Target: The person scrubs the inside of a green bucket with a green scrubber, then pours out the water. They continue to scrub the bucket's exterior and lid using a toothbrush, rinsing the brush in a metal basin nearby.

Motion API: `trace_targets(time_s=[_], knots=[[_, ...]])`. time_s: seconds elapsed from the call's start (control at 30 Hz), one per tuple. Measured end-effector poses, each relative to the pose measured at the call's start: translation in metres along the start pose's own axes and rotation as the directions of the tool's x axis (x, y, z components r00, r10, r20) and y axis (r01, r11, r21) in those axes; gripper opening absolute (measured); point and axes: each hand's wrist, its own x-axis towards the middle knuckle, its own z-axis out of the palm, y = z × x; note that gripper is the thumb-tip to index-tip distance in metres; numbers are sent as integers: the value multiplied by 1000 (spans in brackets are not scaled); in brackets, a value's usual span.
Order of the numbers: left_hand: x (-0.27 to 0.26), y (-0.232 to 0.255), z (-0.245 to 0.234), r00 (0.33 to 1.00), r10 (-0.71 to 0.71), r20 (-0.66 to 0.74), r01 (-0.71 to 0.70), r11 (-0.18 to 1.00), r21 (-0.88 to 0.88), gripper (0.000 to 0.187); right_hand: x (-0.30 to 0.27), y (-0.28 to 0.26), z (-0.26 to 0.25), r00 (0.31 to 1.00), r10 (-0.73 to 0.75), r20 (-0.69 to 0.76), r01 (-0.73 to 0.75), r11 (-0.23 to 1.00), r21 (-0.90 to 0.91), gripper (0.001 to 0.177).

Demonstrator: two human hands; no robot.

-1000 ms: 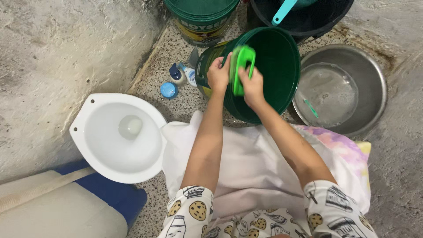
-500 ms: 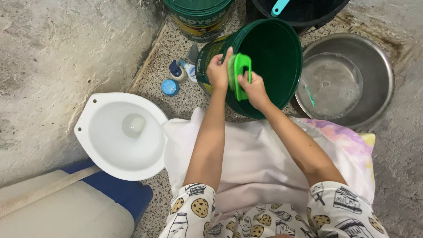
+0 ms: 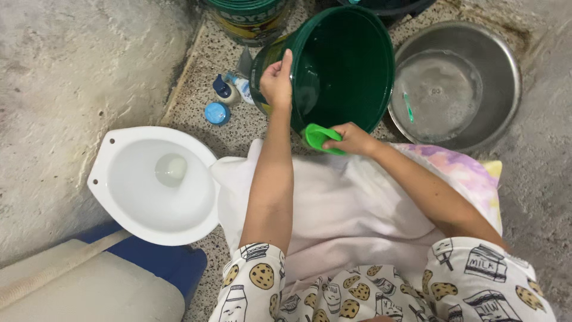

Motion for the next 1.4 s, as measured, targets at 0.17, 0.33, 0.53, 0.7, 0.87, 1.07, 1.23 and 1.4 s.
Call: trace_targets(time_s=[0.17,0.33,0.53,0.7,0.87,1.07,1.23,1.4], knots=[[4,2,0,1000,1,9,0,996,-92,51,-36,32,-28,983,135,123,-121,986,-113,35],[7,-1,-2,1000,9,9,-8,992,-124,51,-57,70,-74,937,344,63,-313,905,-288,40],[1,6,-7,1000,3,11,-2,995,-101,52,-64,87,-84,892,449,-47,-441,842,-311,41],[-13,19,-9,999,-6,43,9,998,-59,56,-47,60,-44,940,334,65,-320,932,-168,47],[-21,22,2,996,59,69,-65,994,87,55,-26,18,8,908,420,3,-417,902,-113,48],[-10,13,5,997,64,30,-65,997,36,55,-38,41,-27,890,455,-8,-438,851,-292,52],[6,7,3,998,38,54,-41,997,58,55,-55,98,-99,885,422,-199,-446,637,-629,61],[18,-5,6,995,53,88,-41,990,-137,50,-35,119,-137,882,309,-356,-471,539,-698,63]])
